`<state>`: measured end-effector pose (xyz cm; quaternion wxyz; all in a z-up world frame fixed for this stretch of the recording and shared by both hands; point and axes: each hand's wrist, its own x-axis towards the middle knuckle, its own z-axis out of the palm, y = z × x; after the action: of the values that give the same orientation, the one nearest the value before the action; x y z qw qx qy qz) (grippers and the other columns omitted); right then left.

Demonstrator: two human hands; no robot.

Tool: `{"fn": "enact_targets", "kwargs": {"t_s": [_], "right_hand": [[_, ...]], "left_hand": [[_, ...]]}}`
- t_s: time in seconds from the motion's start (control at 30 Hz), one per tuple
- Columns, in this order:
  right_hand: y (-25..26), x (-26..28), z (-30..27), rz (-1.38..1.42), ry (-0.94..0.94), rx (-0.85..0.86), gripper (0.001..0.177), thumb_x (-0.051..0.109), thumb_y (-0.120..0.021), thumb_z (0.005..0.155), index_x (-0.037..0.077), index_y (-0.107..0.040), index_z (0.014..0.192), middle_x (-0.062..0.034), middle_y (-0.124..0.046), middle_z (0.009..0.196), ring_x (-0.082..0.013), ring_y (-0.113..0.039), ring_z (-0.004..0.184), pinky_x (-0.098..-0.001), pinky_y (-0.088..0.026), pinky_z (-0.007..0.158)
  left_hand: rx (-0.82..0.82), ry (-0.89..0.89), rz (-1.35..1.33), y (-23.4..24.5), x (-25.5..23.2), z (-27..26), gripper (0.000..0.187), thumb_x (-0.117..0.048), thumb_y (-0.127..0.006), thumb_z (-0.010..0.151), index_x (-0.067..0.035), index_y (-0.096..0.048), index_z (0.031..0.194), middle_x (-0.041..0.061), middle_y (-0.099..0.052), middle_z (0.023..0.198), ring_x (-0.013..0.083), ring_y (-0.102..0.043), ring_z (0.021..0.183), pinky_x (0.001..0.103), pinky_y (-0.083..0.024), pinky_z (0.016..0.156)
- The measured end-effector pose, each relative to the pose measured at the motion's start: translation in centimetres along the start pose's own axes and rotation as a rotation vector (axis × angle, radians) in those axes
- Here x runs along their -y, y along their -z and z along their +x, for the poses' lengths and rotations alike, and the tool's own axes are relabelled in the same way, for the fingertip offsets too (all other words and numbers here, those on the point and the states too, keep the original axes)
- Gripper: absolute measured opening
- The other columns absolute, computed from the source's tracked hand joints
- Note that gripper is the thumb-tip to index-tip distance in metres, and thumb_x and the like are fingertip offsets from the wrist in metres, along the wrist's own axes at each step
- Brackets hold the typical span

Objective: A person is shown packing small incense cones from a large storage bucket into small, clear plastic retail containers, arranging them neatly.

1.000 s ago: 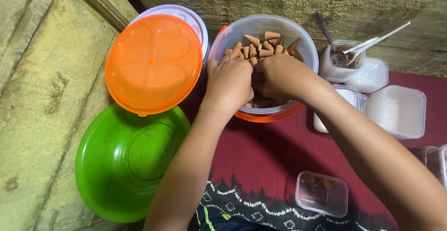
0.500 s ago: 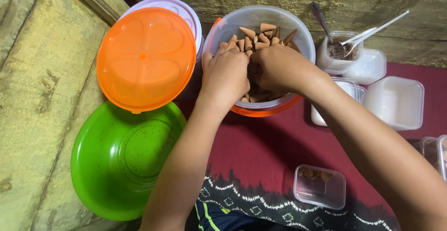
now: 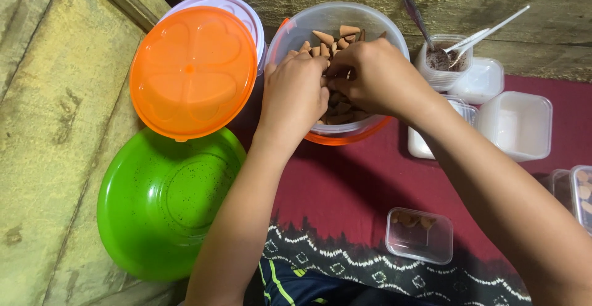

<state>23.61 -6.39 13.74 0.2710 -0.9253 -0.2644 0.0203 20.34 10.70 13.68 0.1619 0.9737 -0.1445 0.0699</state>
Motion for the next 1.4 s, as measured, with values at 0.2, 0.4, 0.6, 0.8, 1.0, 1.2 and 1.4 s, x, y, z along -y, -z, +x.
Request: {"fn": "enact_targets", "kwargs": {"t_s": [0.2, 0.4, 0.6, 0.8, 1.0, 1.2, 1.4], "right_hand": [[2.5, 1.4, -4.1, 0.118, 0.06, -0.167, 0.013, 0.01, -0.074, 0.085, 0.008, -0.076, 0.098, -0.0128, -0.072, 0.085, -0.0337, -0.073, 0.081, -0.0496, -0.056, 0.07], [4.3, 1.2, -10.1, 0.107, 0.13, -0.264, 0.012, 0.01, -0.081, 0.089, 0.008, -0.073, 0.098, -0.0057, -0.073, 0.087, -0.0193, -0.067, 0.071, -0.0336, -0.05, 0.069], [5.3, 1.6, -17.1, 0.073, 0.04, -0.211, 0.009, 0.015, -0.079, 0.089, 0.013, -0.075, 0.097, -0.0028, -0.074, 0.086, -0.0208, -0.066, 0.079, -0.0357, -0.048, 0.072], [4.1, 1.3, -23.0, 0.107, -0.072, -0.134, 0.01, 0.019, -0.079, 0.089, 0.011, -0.077, 0.094, -0.0031, -0.076, 0.082, -0.0193, -0.07, 0.074, -0.0342, -0.052, 0.068], [1.6, 0.9, -26.6, 0.214, -0.246, -0.104, 0.011, 0.012, -0.077, 0.082, 0.009, -0.076, 0.092, -0.0163, -0.073, 0.083, -0.0367, -0.074, 0.088, -0.0473, -0.06, 0.074], [-0.9, -0.1, -28.2, 0.331, -0.364, -0.094, 0.013, 0.011, -0.075, 0.085, 0.007, -0.076, 0.097, -0.0126, -0.077, 0.087, -0.0277, -0.077, 0.092, -0.0399, -0.06, 0.079], [-3.4, -2.1, -29.0, 0.313, -0.366, -0.094, 0.016, 0.009, -0.077, 0.082, 0.007, -0.075, 0.097, -0.0129, -0.077, 0.09, -0.0308, -0.075, 0.098, -0.041, -0.061, 0.082]], "left_hand": [[-0.148, -0.105, -0.058, 3.3, -4.0, -2.4, 0.019, -0.011, -0.077, 0.079, -0.008, -0.074, 0.097, 0.009, -0.067, 0.085, 0.0345, -0.064, 0.098, 0.048, -0.049, 0.08], [-0.276, -0.258, -0.018, 2.4, -7.6, -5.3, 0.017, -0.012, -0.074, 0.078, -0.009, -0.065, 0.092, 0.01, -0.063, 0.089, 0.0367, -0.061, 0.093, 0.05, -0.049, 0.081], [-0.221, -0.328, -0.079, 1.2, -12.0, -9.4, 0.012, -0.01, -0.072, 0.084, -0.006, -0.066, 0.093, 0.014, -0.065, 0.096, 0.0364, -0.06, 0.093, 0.051, -0.05, 0.075], [-0.125, -0.36, -0.104, -2.2, -14.5, -13.4, 0.011, -0.015, -0.071, 0.085, -0.011, -0.064, 0.092, 0.009, -0.063, 0.089, 0.0337, -0.059, 0.087, 0.049, -0.046, 0.072], [-0.012, -0.351, -0.184, -6.4, -14.3, -15.7, 0.023, -0.024, -0.072, 0.085, -0.013, -0.069, 0.105, 0.005, -0.063, 0.088, 0.0287, -0.065, 0.091, 0.042, -0.051, 0.077], [-0.003, -0.309, -0.332, -9.0, -14.3, -17.2, 0.025, -0.019, -0.074, 0.083, -0.015, -0.066, 0.106, 0.005, -0.062, 0.084, 0.0297, -0.066, 0.085, 0.041, -0.052, 0.074], [-0.017, -0.313, -0.347, -10.4, -14.1, -18.1, 0.021, -0.017, -0.07, 0.085, -0.016, -0.065, 0.105, 0.003, -0.062, 0.088, 0.0274, -0.067, 0.088, 0.039, -0.052, 0.079]]}}
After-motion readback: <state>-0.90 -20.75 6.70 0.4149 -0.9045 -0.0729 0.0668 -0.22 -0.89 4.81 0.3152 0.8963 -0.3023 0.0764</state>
